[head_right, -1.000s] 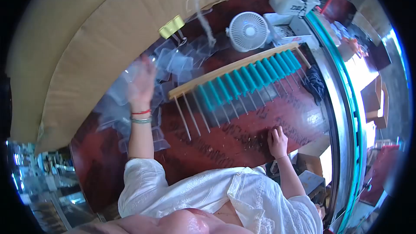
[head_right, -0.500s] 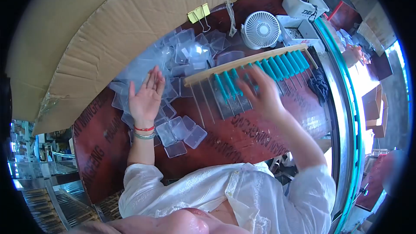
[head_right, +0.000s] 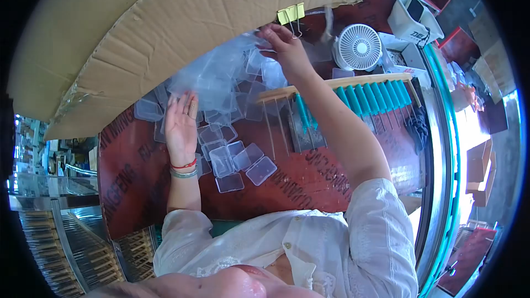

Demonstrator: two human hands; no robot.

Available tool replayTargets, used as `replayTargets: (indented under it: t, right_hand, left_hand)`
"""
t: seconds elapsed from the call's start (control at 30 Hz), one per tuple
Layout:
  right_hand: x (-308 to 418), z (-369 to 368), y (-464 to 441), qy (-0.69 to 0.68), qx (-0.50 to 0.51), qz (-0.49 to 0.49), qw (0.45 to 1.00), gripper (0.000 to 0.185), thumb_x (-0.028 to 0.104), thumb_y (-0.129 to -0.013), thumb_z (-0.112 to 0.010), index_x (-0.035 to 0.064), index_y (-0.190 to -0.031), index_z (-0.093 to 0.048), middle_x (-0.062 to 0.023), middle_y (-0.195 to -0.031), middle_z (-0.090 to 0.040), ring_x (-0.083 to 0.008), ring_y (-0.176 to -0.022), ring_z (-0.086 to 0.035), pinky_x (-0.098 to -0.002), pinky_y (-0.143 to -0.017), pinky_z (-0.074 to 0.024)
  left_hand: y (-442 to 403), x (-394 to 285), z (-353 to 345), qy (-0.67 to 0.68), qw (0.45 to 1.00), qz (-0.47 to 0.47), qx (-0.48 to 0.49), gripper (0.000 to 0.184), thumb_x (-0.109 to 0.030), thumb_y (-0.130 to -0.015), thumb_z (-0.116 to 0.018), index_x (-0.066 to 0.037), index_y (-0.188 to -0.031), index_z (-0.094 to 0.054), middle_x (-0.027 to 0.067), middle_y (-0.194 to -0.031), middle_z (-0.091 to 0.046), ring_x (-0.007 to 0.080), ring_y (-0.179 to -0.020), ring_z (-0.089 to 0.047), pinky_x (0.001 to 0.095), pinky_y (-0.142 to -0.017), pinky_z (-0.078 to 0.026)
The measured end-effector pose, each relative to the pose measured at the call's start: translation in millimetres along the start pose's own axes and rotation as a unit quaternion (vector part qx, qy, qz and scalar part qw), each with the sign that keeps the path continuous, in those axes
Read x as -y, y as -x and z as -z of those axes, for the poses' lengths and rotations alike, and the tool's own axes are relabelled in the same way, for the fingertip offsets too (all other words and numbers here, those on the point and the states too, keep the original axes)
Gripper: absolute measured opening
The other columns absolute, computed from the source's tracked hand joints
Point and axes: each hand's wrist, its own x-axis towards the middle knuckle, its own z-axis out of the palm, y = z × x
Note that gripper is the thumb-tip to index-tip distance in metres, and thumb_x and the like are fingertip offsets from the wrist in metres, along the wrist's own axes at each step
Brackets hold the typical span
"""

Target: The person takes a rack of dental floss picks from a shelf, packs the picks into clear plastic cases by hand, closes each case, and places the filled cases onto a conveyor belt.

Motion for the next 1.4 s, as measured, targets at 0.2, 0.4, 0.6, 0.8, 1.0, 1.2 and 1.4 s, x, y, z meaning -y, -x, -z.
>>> replayTargets:
  t: [0.2, 0.4, 0.6, 0.8, 1.0, 1.2, 1.4]
  right_hand:
    - [-18, -43, 21, 0.124, 0.044, 0.008, 0.991, 0.019, 0.013, -0.087, -0.061, 0.0079, -0.105, -0.058, -0.0021, -0.105, -0.060, -0.0115, -0.085, -0.058, -0.0277, -0.073, -0.0470]
    - [-17, -60, 46, 0.365, 0.077, 0.145, 0.916, 0.020, 0.004, -0.081, -0.061, 0.0033, -0.101, -0.059, -0.0068, -0.099, -0.058, -0.0169, -0.079, -0.060, -0.0311, -0.067, -0.0479]
    - [20, -39, 80, 0.559, 0.004, 0.301, 0.773, 0.027, -0.004, -0.076, -0.059, 0.0019, -0.102, -0.059, -0.0102, -0.097, -0.054, -0.0211, -0.077, -0.060, -0.0331, -0.067, -0.0478]
    - [83, -35, 183, 0.434, 0.082, 0.289, 0.849, 0.033, -0.004, -0.076, -0.057, 0.0066, -0.106, -0.059, -0.0077, -0.096, -0.056, -0.0200, -0.076, -0.059, -0.0354, -0.068, -0.0467]
    - [23, 104, 270, 0.439, 0.221, -0.005, 0.871, 0.025, 0.005, -0.081, -0.059, 0.0003, -0.105, -0.060, -0.0146, -0.091, -0.063, -0.0221, -0.082, -0.062, -0.0317, -0.074, -0.0476]
    - [-38, 151, 293, 0.621, -0.040, -0.076, 0.779, 0.035, 0.017, -0.079, -0.063, 0.0097, -0.112, -0.059, -0.0120, -0.116, -0.056, -0.0283, -0.110, -0.050, -0.0420, -0.091, -0.0396]
    - [-96, 141, 309, 0.705, -0.080, 0.142, 0.690, 0.048, 0.032, -0.075, -0.067, 0.0155, -0.118, -0.055, -0.0084, -0.128, -0.046, -0.0302, -0.122, -0.037, -0.0502, -0.097, -0.0296]
  left_hand:
    - [13, 4, -10, -0.289, 0.943, -0.163, -0.011, 0.039, -0.022, -0.092, -0.052, -0.002, -0.125, -0.044, 0.0133, -0.122, -0.046, 0.0274, -0.115, -0.047, 0.0380, -0.101, -0.037]
    - [18, 4, -20, -0.755, 0.459, -0.452, 0.120, 0.047, -0.034, -0.089, -0.054, -0.013, -0.130, -0.046, 0.0108, -0.137, -0.038, 0.0329, -0.128, -0.034, 0.0556, -0.104, -0.023]
    - [6, 3, -33, -0.833, 0.407, -0.364, 0.084, 0.047, -0.037, -0.085, -0.055, -0.020, -0.129, -0.049, 0.0079, -0.138, -0.038, 0.0342, -0.132, -0.026, 0.0601, -0.105, -0.014]
    - [-28, -5, -34, -0.876, 0.378, -0.299, -0.019, 0.043, -0.032, -0.087, -0.053, -0.019, -0.127, -0.050, 0.0103, -0.131, -0.044, 0.0369, -0.123, -0.037, 0.0582, -0.103, -0.019]
    - [42, 14, -62, -0.815, 0.443, -0.369, 0.066, 0.034, -0.023, -0.085, -0.057, -0.012, -0.118, -0.054, 0.0110, -0.115, -0.055, 0.0312, -0.102, -0.053, 0.0448, -0.091, -0.039]
    - [125, 154, -34, -0.456, 0.875, -0.015, 0.162, 0.043, -0.007, -0.077, -0.071, -0.006, -0.111, -0.046, 0.0076, -0.102, -0.056, 0.0155, -0.086, -0.058, 0.0282, -0.075, -0.049]
    - [110, 185, -59, -0.316, 0.935, 0.051, 0.153, 0.059, -0.006, -0.073, -0.074, -0.004, -0.120, -0.039, 0.0057, -0.108, -0.050, 0.0154, -0.097, -0.053, 0.0302, -0.082, -0.048]
